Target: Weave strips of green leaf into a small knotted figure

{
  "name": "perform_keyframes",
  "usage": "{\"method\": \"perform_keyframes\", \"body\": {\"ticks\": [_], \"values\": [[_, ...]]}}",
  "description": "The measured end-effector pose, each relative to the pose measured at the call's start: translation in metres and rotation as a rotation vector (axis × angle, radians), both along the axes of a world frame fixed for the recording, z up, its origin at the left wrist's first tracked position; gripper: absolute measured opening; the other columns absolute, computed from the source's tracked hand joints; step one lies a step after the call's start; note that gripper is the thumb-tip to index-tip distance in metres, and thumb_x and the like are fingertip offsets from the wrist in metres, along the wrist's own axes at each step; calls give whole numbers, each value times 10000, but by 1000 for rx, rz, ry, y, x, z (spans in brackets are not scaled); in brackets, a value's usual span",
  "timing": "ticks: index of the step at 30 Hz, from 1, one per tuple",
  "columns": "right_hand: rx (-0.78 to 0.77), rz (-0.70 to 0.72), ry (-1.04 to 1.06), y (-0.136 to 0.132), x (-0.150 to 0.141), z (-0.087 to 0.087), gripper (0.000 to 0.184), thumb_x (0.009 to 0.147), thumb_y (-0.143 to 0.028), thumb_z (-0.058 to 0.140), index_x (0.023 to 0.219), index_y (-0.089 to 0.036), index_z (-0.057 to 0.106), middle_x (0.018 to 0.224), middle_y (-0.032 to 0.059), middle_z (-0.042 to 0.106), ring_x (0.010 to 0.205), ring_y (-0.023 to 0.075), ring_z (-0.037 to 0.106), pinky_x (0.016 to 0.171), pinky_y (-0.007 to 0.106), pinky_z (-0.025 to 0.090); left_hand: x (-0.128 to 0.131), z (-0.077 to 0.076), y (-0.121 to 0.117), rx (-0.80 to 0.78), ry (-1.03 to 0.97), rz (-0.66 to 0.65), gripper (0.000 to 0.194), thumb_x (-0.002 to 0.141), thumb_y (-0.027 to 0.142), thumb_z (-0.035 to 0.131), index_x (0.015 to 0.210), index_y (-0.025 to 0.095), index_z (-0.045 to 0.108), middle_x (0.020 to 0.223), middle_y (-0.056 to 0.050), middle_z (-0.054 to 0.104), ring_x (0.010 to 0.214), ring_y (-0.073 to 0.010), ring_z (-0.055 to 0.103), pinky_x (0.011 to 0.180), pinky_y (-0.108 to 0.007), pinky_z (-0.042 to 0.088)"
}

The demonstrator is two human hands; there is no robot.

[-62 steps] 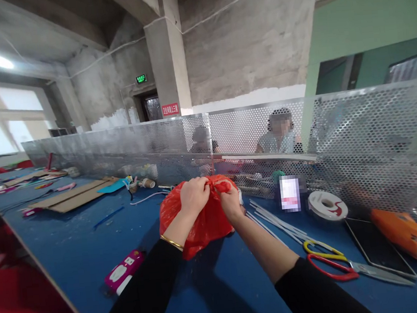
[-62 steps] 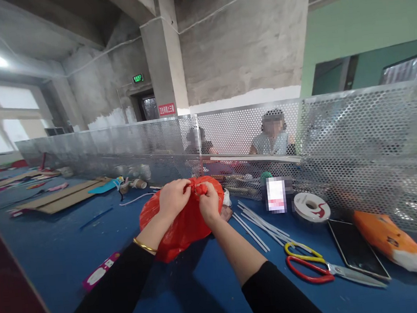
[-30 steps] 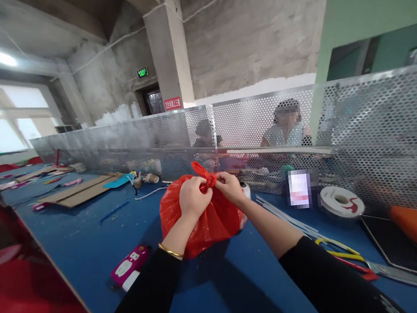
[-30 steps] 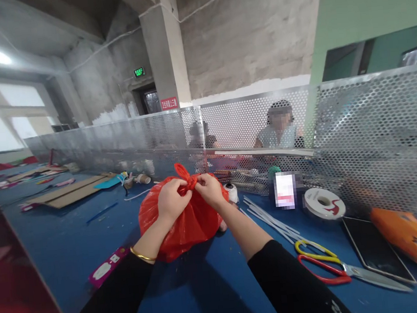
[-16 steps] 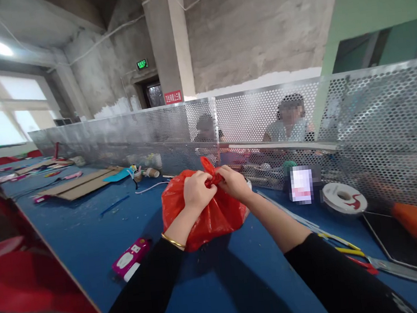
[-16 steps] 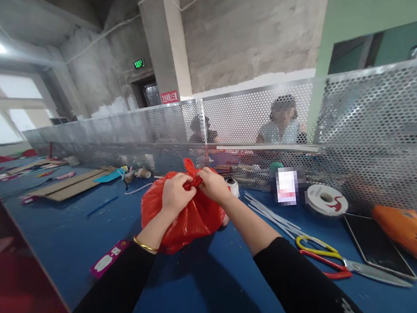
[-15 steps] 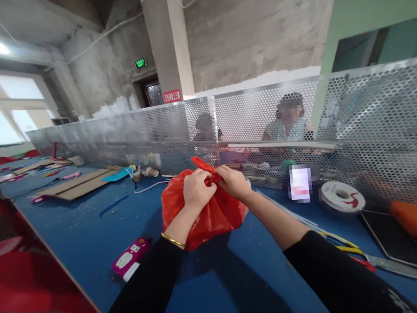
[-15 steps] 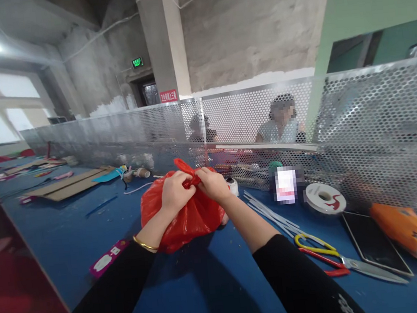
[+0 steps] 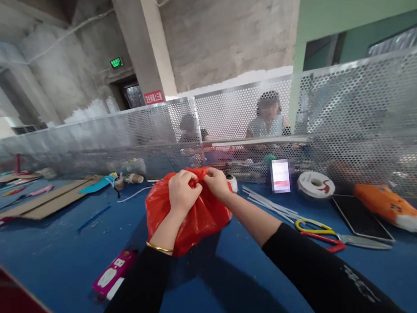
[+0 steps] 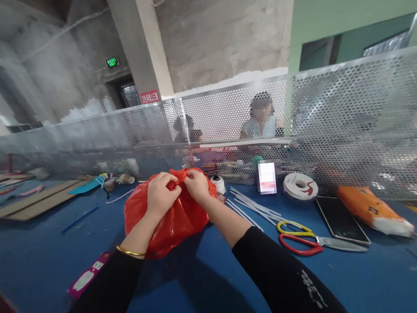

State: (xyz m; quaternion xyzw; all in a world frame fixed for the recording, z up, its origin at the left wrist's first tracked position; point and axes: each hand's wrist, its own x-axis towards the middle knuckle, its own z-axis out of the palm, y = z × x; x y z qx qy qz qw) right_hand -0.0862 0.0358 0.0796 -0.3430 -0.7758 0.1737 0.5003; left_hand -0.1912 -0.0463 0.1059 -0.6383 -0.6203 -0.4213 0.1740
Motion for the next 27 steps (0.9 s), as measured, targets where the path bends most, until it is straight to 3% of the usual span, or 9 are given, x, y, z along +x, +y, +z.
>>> {"method": "perform_keyframes", "body": {"ticks": [2, 4, 7, 12, 16, 22, 24, 27], "values": [[72, 52, -45, -2, 13, 12, 189, 838, -200, 492, 944, -212, 649, 910, 44, 641, 853, 181, 574, 665, 232, 421, -1, 1, 4, 10, -60, -21, 117, 645, 119, 562, 711, 213, 580, 823, -9, 628, 810, -173, 598, 786, -295, 470], [119, 114, -97, -3, 23, 21, 158, 820, -215, 561, 951, -244, 645, 987, 46, 631, 937, 190, 562, 729, 235, 420, -3, 2, 7, 3, -84, -33, 100, 644, 130, 565, 702, 212, 558, 812, -5, 609, 794, -164, 590, 765, -281, 476], [105, 144, -114, -1, 26, 22, 112, 795, -213, 589, 887, -244, 645, 937, 29, 637, 843, 176, 570, 708, 238, 413, -5, 3, 8, -26, -90, -47, 95, 632, 133, 563, 676, 214, 542, 778, 3, 584, 751, -158, 575, 734, -275, 472], [-61, 86, 25, 8, 1, 2, 177, 786, -207, 462, 807, -193, 637, 665, -18, 604, 626, 143, 540, 584, 226, 397, -6, -1, 5, -68, -53, -29, 92, 606, 138, 569, 625, 218, 528, 736, 5, 562, 715, -168, 550, 719, -296, 453], [-160, 103, 106, 11, -7, -5, 246, 753, -188, 388, 748, -182, 633, 583, -28, 570, 549, 137, 518, 535, 228, 392, -7, -5, 2, -91, -15, -28, 94, 610, 135, 561, 644, 219, 538, 761, 3, 573, 718, -162, 551, 717, -286, 452], [-144, 261, 138, 12, 21, 5, 94, 609, -173, 632, 692, -216, 625, 773, -2, 655, 761, 160, 582, 672, 227, 427, -2, -5, -1, -118, 26, -12, 82, 615, 153, 584, 617, 217, 532, 727, -5, 559, 714, -181, 547, 727, -319, 451], [-186, 267, 159, 17, 22, 8, 28, 656, -180, 605, 670, -204, 611, 720, 16, 645, 728, 171, 585, 641, 239, 435, 2, -5, -4, -104, 50, -32, 100, 615, 128, 577, 627, 214, 527, 766, -9, 560, 753, -182, 549, 766, -326, 451], [-291, 286, 181, 25, 16, 10, 132, 764, -222, 530, 668, -167, 602, 567, 29, 595, 569, 167, 558, 537, 254, 437, 5, -7, -11, -70, 115, -107, 147, 612, 63, 539, 638, 207, 525, 867, -21, 571, 854, -187, 558, 846, -334, 445]]}}
